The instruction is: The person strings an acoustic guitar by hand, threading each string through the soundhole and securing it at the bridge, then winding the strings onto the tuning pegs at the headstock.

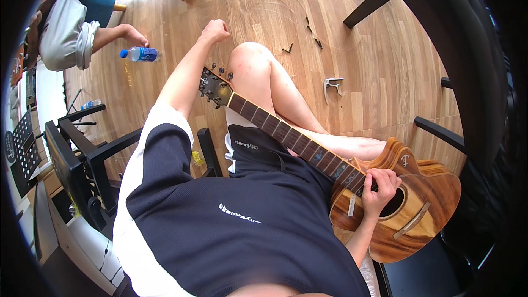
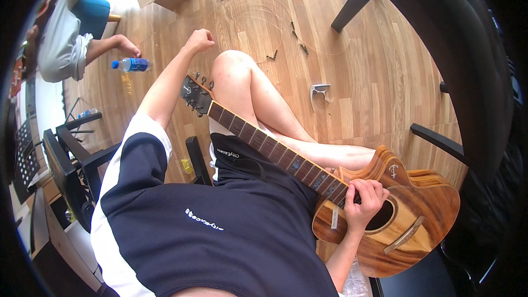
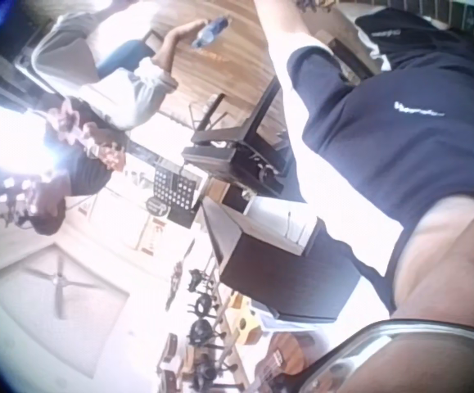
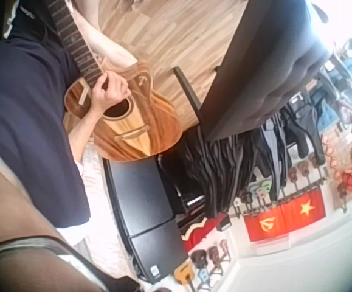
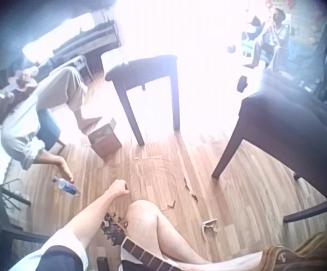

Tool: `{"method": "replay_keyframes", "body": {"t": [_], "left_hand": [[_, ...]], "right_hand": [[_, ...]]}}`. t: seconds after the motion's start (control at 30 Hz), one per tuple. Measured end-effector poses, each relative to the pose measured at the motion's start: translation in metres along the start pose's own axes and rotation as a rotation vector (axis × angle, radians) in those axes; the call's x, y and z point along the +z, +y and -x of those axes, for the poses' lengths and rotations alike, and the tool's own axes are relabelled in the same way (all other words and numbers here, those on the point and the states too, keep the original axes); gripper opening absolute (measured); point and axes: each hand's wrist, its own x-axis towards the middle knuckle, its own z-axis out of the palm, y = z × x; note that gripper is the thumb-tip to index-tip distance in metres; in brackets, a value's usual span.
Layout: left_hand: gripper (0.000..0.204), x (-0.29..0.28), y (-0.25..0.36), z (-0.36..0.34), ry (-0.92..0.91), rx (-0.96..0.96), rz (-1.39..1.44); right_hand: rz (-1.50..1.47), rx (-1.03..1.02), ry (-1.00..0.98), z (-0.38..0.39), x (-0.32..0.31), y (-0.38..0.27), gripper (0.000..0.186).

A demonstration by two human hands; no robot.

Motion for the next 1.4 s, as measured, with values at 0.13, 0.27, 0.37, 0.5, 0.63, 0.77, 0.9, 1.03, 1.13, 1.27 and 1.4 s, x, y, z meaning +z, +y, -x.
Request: {"method": "replay_keyframes", "body": {"t": [0.13,0.27,0.37,0.5,0.63,0.77,0.9,1.03,1.13,1.27,1.4], "left_hand": [[0.023,0.017,-0.020,-0.001,0.001,0.004,0.159],[0.020,0.017,-0.029,-0.008,-0.005,-0.069,0.356],[0.024,0.011,-0.018,-0.009,-0.029,-0.118,0.419],[0.031,0.008,0.003,0.002,-0.177,-0.185,0.347],[0.015,0.012,0.006,-0.002,-0.140,-0.193,0.403],[0.014,0.015,0.001,-0.005,-0.055,-0.190,0.522],[0.014,0.013,-0.008,-0.005,0.028,-0.147,0.616],[0.015,0.012,-0.017,-0.004,0.022,-0.110,0.697],[0.017,0.013,-0.021,-0.001,0.030,-0.113,0.728],[0.017,0.011,-0.019,0.002,0.078,-0.127,0.770],[0.018,0.013,-0.036,-0.007,0.056,-0.091,0.998]], "right_hand": [[0.003,0.006,-0.010,-0.001,-0.001,-0.002,0.005],[-0.001,0.011,-0.007,-0.001,0.000,-0.003,0.005],[-0.001,0.021,0.009,-0.002,-0.001,-0.004,0.004],[0.016,0.014,0.013,-0.005,-0.002,-0.002,0.004],[-0.003,0.022,0.034,-0.004,0.000,0.001,0.004],[-0.001,0.022,0.039,-0.003,0.000,0.000,0.004],[0.005,0.014,0.043,-0.003,0.001,0.001,0.004],[-0.001,0.012,0.041,-0.002,0.001,0.002,0.004],[-0.002,0.005,0.046,-0.003,0.000,0.002,0.004],[0.001,0.003,0.057,-0.002,0.001,0.003,0.005],[-0.012,0.005,0.053,-0.003,0.001,0.003,0.005]]}}
